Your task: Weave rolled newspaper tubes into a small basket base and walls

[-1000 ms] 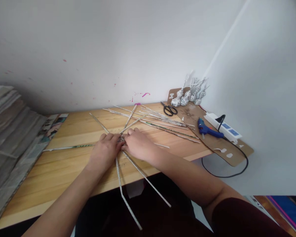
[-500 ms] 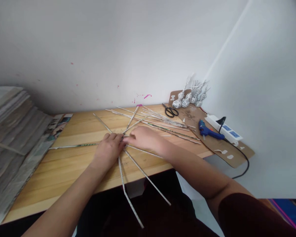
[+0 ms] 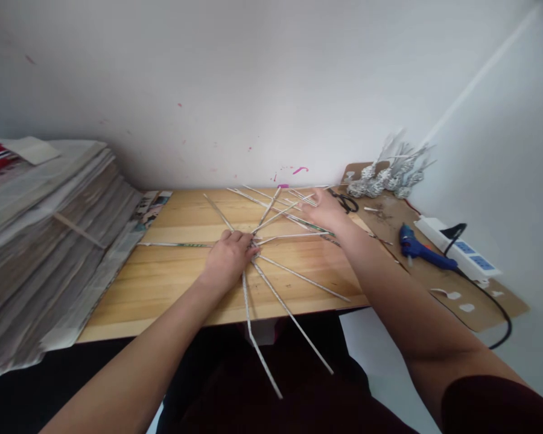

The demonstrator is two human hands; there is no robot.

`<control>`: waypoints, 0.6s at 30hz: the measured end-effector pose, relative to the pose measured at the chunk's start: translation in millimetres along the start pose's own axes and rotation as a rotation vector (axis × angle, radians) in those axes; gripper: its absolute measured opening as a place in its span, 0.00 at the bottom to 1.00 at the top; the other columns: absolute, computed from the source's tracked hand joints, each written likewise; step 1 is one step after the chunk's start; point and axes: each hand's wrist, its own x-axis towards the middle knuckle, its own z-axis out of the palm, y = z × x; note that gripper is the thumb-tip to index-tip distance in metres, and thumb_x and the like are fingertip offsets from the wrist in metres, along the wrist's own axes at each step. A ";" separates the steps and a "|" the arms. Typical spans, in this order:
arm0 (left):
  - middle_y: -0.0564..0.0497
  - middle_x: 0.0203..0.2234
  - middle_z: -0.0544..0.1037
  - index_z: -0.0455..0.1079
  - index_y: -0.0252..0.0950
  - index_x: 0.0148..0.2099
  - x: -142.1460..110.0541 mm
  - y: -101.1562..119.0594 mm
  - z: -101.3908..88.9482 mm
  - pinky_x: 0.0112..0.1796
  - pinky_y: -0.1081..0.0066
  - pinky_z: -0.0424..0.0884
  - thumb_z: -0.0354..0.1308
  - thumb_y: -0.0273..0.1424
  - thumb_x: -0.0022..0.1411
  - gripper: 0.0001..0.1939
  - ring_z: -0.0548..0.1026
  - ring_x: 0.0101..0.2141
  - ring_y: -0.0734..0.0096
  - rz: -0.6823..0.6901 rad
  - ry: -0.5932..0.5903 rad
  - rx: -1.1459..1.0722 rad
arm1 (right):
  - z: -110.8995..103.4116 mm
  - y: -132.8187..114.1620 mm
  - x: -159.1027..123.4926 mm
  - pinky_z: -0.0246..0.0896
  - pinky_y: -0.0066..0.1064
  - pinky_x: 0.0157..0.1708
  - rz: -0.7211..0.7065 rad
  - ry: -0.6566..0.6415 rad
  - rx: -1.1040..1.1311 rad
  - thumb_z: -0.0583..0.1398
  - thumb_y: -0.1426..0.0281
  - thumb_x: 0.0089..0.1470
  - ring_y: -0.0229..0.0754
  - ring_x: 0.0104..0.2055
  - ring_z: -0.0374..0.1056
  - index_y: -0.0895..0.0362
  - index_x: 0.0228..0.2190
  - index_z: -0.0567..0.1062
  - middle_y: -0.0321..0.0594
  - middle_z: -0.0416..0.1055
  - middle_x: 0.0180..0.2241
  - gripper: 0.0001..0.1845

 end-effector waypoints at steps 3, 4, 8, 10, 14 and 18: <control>0.42 0.42 0.78 0.73 0.33 0.50 -0.1 1.2 -1.7 0.48 0.62 0.67 0.53 0.38 0.69 0.16 0.70 0.44 0.56 -0.017 -0.025 -0.004 | -10.2 -4.9 -2.8 0.57 0.49 0.61 -0.214 0.087 -0.142 0.60 0.60 0.56 0.60 0.63 0.61 0.66 0.66 0.57 0.59 0.63 0.62 0.42; 0.42 0.42 0.78 0.72 0.33 0.51 -0.3 1.0 -1.3 0.48 0.61 0.67 0.54 0.38 0.69 0.16 0.70 0.44 0.56 -0.024 -0.026 -0.005 | -12.6 -6.8 -3.1 0.56 0.49 0.62 -0.288 0.099 -0.154 0.59 0.63 0.57 0.60 0.65 0.59 0.66 0.67 0.54 0.58 0.60 0.64 0.42; 0.43 0.43 0.77 0.71 0.36 0.55 -0.7 -1.1 2.8 0.49 0.62 0.67 0.51 0.39 0.70 0.18 0.70 0.45 0.58 -0.016 -0.019 -0.019 | -18.7 -11.7 5.3 0.50 0.49 0.65 -0.467 0.158 -0.161 0.56 0.67 0.59 0.56 0.69 0.51 0.64 0.68 0.52 0.54 0.51 0.69 0.39; 0.44 0.44 0.77 0.69 0.39 0.58 -0.1 -1.7 4.6 0.49 0.62 0.66 0.49 0.39 0.71 0.19 0.70 0.45 0.60 0.004 -0.029 -0.029 | -20.6 -11.5 14.9 0.52 0.49 0.65 -0.443 0.135 -0.154 0.55 0.66 0.60 0.56 0.68 0.53 0.62 0.68 0.51 0.52 0.54 0.68 0.39; 0.44 0.44 0.76 0.69 0.42 0.60 1.1 1.2 3.9 0.48 0.62 0.67 0.48 0.39 0.72 0.19 0.70 0.46 0.59 -0.009 -0.057 -0.003 | -19.1 -7.8 30.9 0.54 0.45 0.64 -0.381 -0.042 -0.191 0.54 0.69 0.62 0.52 0.66 0.58 0.59 0.69 0.52 0.49 0.59 0.66 0.37; 0.45 0.44 0.76 0.70 0.43 0.59 0.3 5.0 1.8 0.47 0.61 0.68 0.48 0.37 0.72 0.19 0.70 0.45 0.57 -0.032 -0.062 0.031 | -9.0 0.1 31.7 0.47 0.39 0.67 -0.363 -0.155 -0.213 0.53 0.70 0.63 0.46 0.69 0.53 0.61 0.67 0.56 0.49 0.55 0.68 0.33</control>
